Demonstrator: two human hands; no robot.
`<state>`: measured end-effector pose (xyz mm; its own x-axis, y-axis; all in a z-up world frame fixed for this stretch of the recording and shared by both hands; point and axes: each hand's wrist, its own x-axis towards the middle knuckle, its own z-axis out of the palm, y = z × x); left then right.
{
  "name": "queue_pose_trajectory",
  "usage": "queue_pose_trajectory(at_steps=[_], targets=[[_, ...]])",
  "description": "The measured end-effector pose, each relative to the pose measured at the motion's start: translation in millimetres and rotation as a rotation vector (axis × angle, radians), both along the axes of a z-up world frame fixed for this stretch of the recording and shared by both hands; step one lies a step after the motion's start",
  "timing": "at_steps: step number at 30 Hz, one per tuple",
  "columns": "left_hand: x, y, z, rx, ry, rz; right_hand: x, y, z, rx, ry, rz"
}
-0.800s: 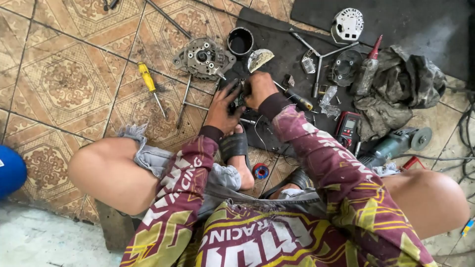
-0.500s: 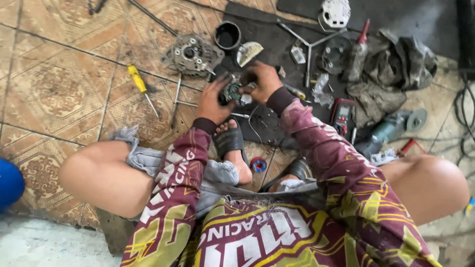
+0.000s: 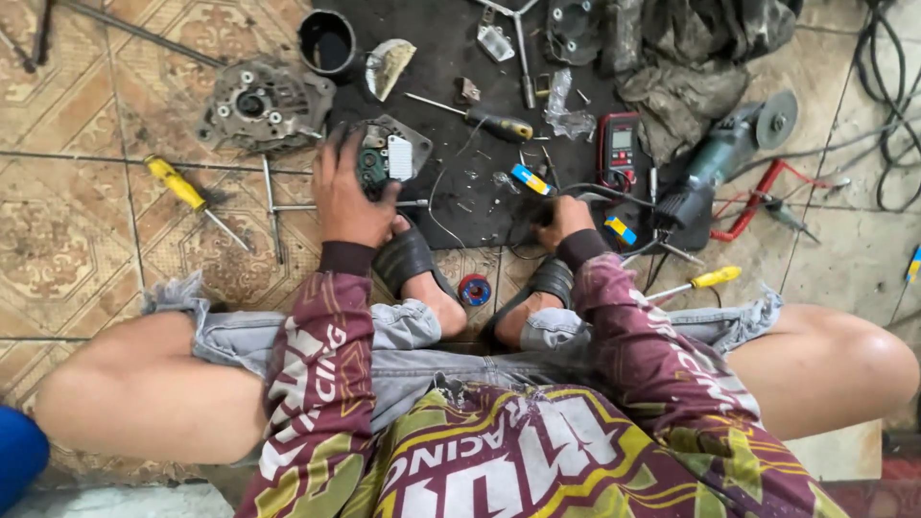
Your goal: The person is reassembling an alternator by positioning the internal components and securing them with a screwdriver.
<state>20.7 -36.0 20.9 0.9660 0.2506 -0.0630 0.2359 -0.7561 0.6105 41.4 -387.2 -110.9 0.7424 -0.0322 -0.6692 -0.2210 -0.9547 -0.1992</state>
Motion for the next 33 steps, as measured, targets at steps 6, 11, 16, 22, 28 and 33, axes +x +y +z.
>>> queue_pose_trajectory(at_steps=[6,11,16,22,28,33], targets=[[10,18,-12,-0.078,0.048,0.025,12,9,15,0.253,-0.446,0.058],[10,8,-7,-0.051,0.017,0.048,17,20,-13,0.231,-0.417,0.010],[1,-48,-1,0.126,-0.212,0.028,15,21,-44,0.184,-0.413,0.020],[-12,-123,-105,-0.008,0.066,-0.178,23,19,-37,0.242,-0.563,-0.103],[7,-129,-169,0.211,0.076,-0.060,60,19,-14,0.403,-0.681,-0.252],[2,-109,-191,0.315,0.014,-0.136,93,35,-16,0.265,-0.602,0.088]])
